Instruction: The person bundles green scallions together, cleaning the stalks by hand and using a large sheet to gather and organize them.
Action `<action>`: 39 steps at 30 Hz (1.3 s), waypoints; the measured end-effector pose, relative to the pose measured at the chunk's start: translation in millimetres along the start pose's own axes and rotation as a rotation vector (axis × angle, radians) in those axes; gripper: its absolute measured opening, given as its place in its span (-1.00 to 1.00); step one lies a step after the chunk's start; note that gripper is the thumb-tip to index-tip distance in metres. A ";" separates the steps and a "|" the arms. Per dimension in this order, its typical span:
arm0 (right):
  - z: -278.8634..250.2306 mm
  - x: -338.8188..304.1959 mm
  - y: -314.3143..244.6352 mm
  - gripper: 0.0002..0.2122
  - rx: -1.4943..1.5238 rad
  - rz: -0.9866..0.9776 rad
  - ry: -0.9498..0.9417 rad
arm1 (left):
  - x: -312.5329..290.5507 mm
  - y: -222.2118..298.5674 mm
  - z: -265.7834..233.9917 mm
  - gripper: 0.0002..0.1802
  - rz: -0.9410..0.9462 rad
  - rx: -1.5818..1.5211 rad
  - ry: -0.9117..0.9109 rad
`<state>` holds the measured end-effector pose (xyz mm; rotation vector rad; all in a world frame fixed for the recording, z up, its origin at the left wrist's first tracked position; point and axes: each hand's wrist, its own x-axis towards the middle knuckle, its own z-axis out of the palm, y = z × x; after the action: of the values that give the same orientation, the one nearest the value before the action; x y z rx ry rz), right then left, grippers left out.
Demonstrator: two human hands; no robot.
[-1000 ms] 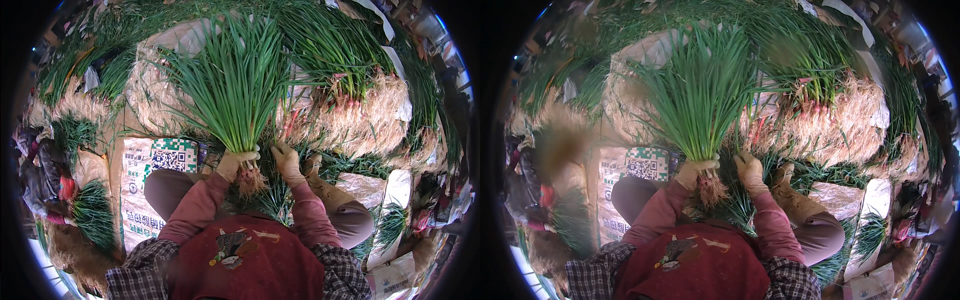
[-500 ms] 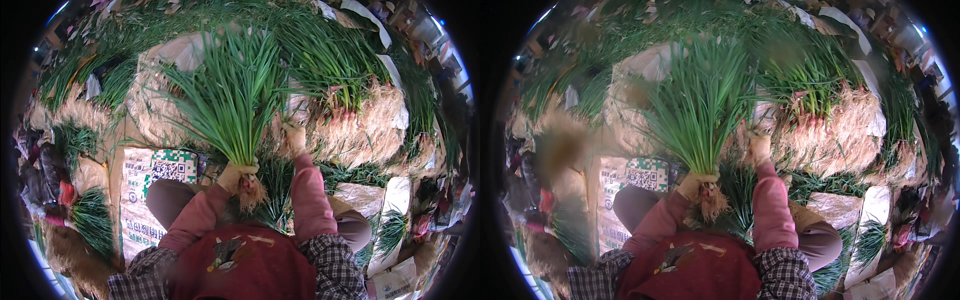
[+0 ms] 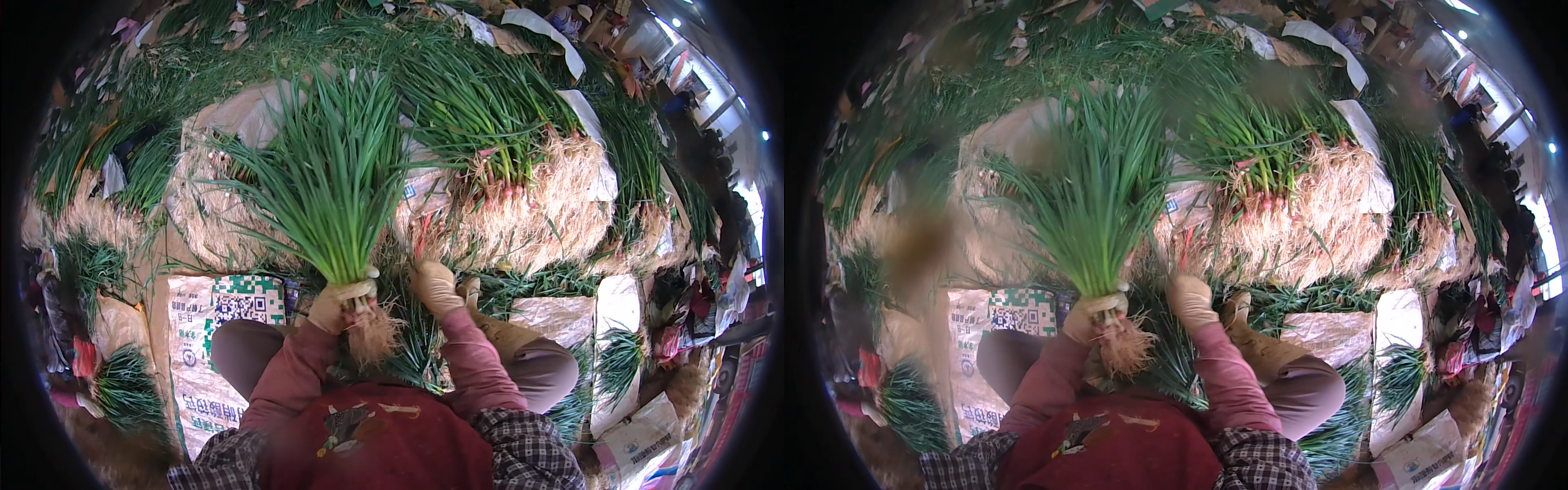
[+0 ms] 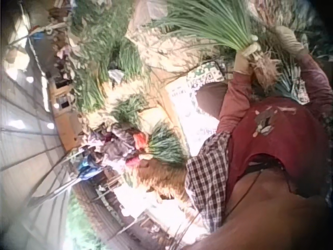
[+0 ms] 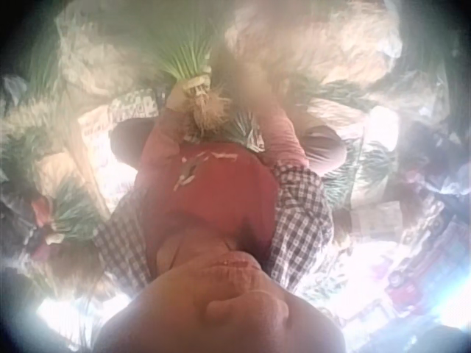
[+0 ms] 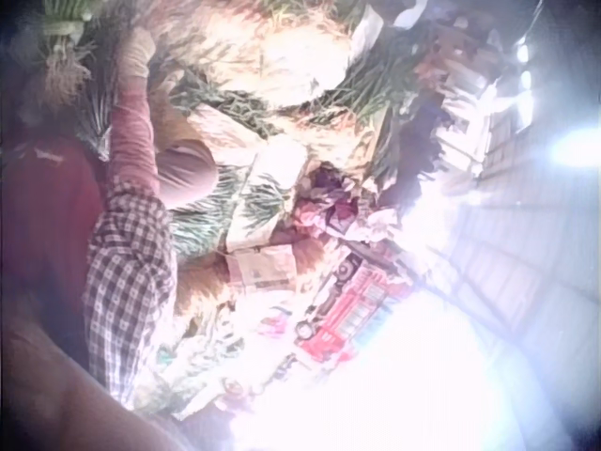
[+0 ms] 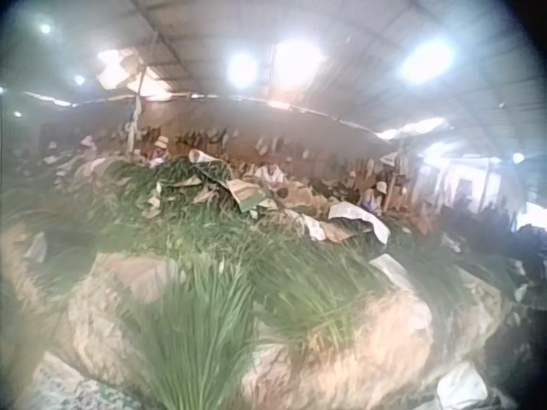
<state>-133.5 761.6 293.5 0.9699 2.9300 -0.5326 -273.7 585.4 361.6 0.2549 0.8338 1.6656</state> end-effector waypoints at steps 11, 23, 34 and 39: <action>-130.9 66.1 82.9 -0.90 -0.170 0.309 0.710 | 1.3 38.6 -20.8 -0.59 0.103 -0.070 -0.160; -48.8 81.6 -18.2 -0.46 -0.294 -0.195 0.390 | -1.4 32.1 4.2 -0.58 0.152 0.033 0.103; -81.9 26.9 8.6 -0.86 1.320 0.065 0.865 | -15.1 49.8 -26.3 -0.60 0.210 0.081 0.087; -120.5 23.9 39.2 -0.76 0.501 0.338 0.715 | -11.9 35.9 -11.9 -0.57 0.062 -0.036 0.114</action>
<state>-118.5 843.5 391.9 2.0405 3.1123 -1.1288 -304.7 568.2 379.2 0.1640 0.8873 1.7647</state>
